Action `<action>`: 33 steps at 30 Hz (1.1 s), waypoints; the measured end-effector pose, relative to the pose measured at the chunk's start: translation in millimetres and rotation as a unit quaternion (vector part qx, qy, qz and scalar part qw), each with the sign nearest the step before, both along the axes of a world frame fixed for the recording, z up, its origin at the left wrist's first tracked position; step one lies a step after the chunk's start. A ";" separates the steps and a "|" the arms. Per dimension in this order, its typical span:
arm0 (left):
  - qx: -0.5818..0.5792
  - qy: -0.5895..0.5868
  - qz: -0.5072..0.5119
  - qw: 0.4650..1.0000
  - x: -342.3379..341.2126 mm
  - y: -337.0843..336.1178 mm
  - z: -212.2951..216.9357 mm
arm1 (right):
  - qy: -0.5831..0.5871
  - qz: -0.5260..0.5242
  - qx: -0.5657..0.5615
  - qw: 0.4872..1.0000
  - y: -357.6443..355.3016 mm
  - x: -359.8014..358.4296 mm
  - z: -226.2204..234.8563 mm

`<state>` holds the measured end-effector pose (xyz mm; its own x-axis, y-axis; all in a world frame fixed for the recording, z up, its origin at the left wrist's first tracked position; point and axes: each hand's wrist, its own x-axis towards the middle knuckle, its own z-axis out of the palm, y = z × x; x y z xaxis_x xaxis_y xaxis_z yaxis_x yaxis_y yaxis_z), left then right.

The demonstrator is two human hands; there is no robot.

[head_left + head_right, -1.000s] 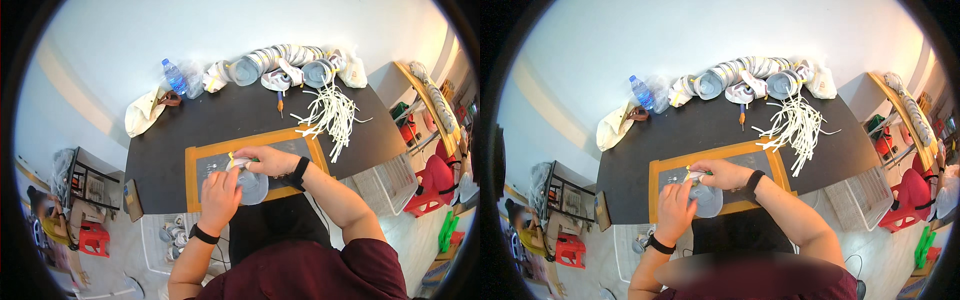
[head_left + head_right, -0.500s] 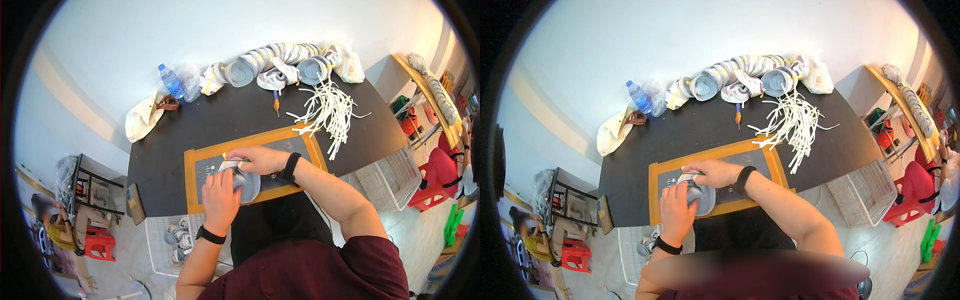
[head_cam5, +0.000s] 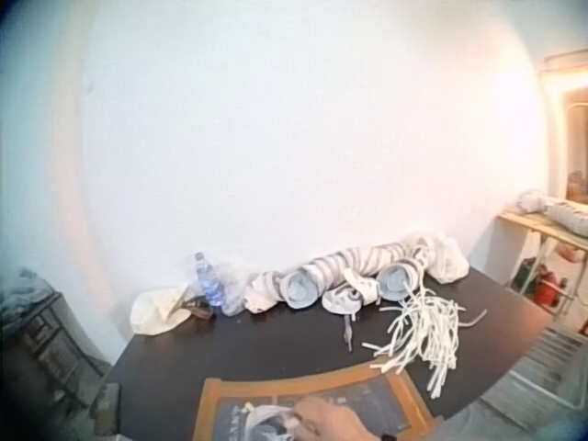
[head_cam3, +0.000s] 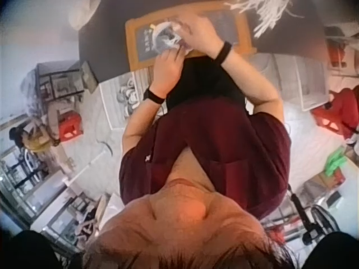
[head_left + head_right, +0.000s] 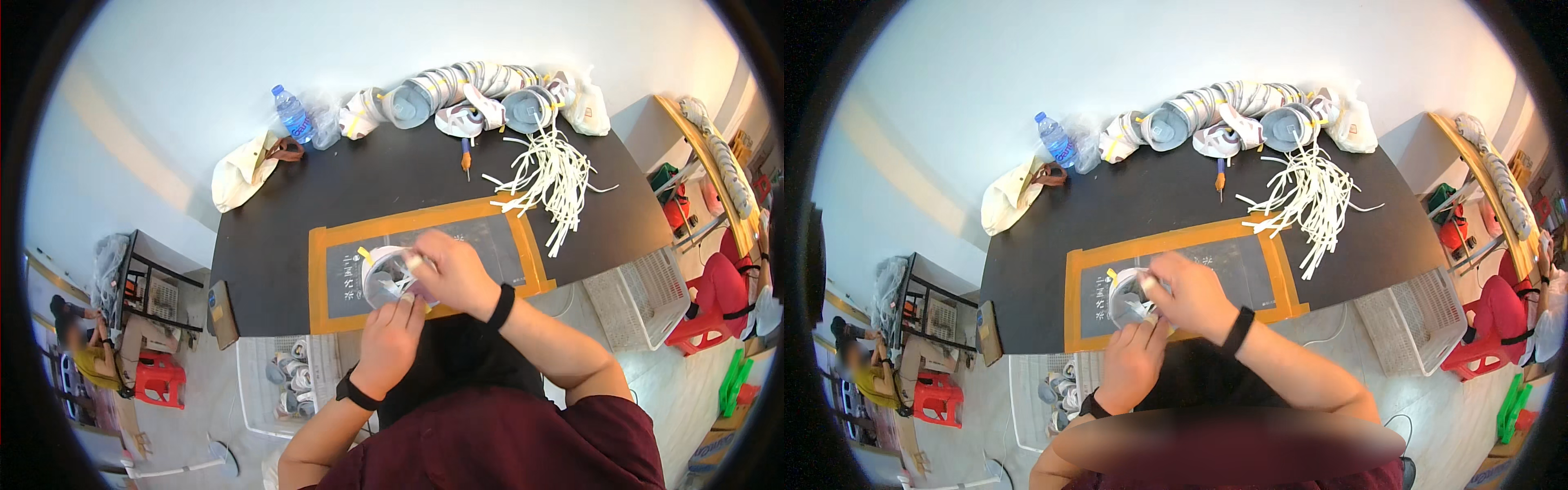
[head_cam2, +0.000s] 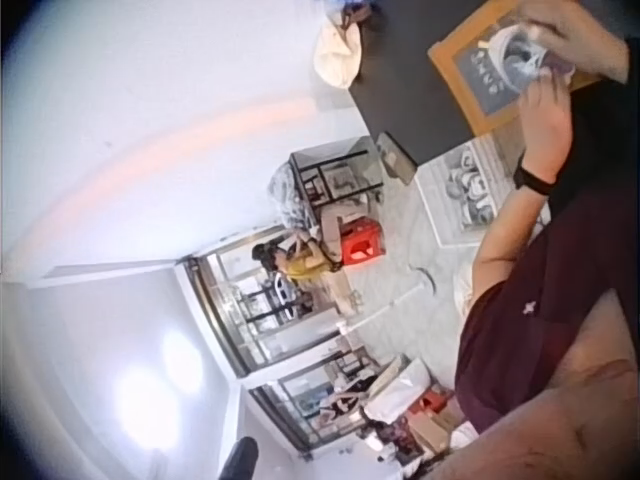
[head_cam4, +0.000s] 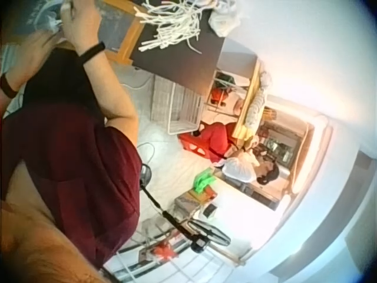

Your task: Manually assembling or prepping a white and pink shoe upper/lining component.

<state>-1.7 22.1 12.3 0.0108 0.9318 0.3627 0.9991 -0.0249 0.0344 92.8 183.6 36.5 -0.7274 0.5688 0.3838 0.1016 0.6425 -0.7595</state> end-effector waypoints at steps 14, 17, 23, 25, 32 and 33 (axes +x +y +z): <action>-0.035 0.027 -0.151 0.988 -58.0 76.2 51.6 | -0.134 -0.027 0.220 0.966 -31.2 22.8 -51.4; -0.053 0.053 -0.148 0.986 -57.4 84.4 39.9 | -0.111 -0.038 0.249 0.961 -31.7 23.6 -59.0; -0.062 -0.001 -0.135 0.989 -65.9 89.0 33.2 | -0.115 -0.046 0.251 0.960 -34.3 22.6 -53.0; -0.082 0.030 -0.116 0.989 -63.8 92.6 34.2 | -0.124 -0.040 0.241 0.962 -32.8 23.7 -45.9; -0.169 0.047 -0.080 0.981 -70.9 107.0 37.3 | -0.132 -0.019 0.204 0.970 -27.1 17.5 -43.7; -0.188 0.045 -0.076 0.978 -71.9 109.9 38.6 | -0.132 -0.015 0.192 0.972 -26.5 17.2 -41.6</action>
<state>-73.6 132.0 50.9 0.1759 0.9843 -0.0136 0.9842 -0.1761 -0.0189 110.0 157.1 -5.1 -0.8145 0.4437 0.3737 0.2843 0.8669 -0.4094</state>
